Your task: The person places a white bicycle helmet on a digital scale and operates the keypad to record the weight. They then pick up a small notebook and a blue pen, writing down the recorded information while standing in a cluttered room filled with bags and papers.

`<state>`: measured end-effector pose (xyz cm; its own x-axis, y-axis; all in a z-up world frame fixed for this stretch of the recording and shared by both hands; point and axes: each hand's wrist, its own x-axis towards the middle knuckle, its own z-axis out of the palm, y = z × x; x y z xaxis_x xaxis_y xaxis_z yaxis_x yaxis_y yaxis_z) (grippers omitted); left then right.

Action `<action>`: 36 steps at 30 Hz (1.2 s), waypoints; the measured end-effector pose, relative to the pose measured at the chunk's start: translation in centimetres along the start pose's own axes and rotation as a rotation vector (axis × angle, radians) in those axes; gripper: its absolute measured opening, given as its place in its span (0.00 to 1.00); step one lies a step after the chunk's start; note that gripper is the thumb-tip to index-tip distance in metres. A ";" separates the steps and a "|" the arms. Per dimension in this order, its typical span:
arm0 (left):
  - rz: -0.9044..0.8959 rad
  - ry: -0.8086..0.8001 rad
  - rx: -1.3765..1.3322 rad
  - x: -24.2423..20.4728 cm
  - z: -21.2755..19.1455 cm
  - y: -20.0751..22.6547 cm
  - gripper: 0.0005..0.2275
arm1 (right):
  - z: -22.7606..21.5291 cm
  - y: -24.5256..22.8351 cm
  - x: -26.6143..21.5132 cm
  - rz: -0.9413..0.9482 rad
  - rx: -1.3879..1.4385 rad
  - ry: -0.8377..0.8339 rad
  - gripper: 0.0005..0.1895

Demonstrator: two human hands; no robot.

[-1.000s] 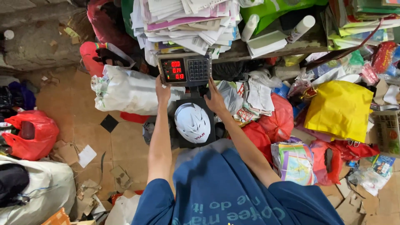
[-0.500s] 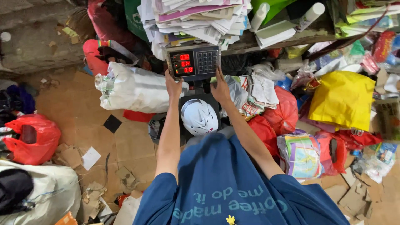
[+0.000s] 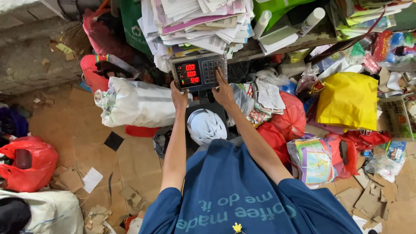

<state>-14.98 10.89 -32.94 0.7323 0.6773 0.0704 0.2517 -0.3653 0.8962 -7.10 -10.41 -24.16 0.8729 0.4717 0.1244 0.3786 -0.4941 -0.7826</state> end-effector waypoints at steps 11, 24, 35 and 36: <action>0.041 0.073 0.026 0.3 1.3 -0.8 0.38 | 0.5 1.1 1.6 -0.120 0.010 0.099 0.46; -0.153 -0.009 0.103 -0.2 0.4 2.1 0.31 | 3.1 0.0 -0.2 -0.098 -0.008 -0.155 0.49; -0.132 -0.023 0.207 -0.5 0.8 1.3 0.36 | 3.3 1.9 0.0 -0.066 0.223 -0.063 0.51; -0.171 -0.045 0.197 -0.3 0.6 2.0 0.36 | 3.0 1.8 0.5 -0.005 0.275 -0.022 0.50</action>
<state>-14.31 9.57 -31.40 0.6950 0.7122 -0.0985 0.4896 -0.3684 0.7903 -6.93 -8.88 -27.30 0.8632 0.4910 0.1173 0.2823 -0.2768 -0.9185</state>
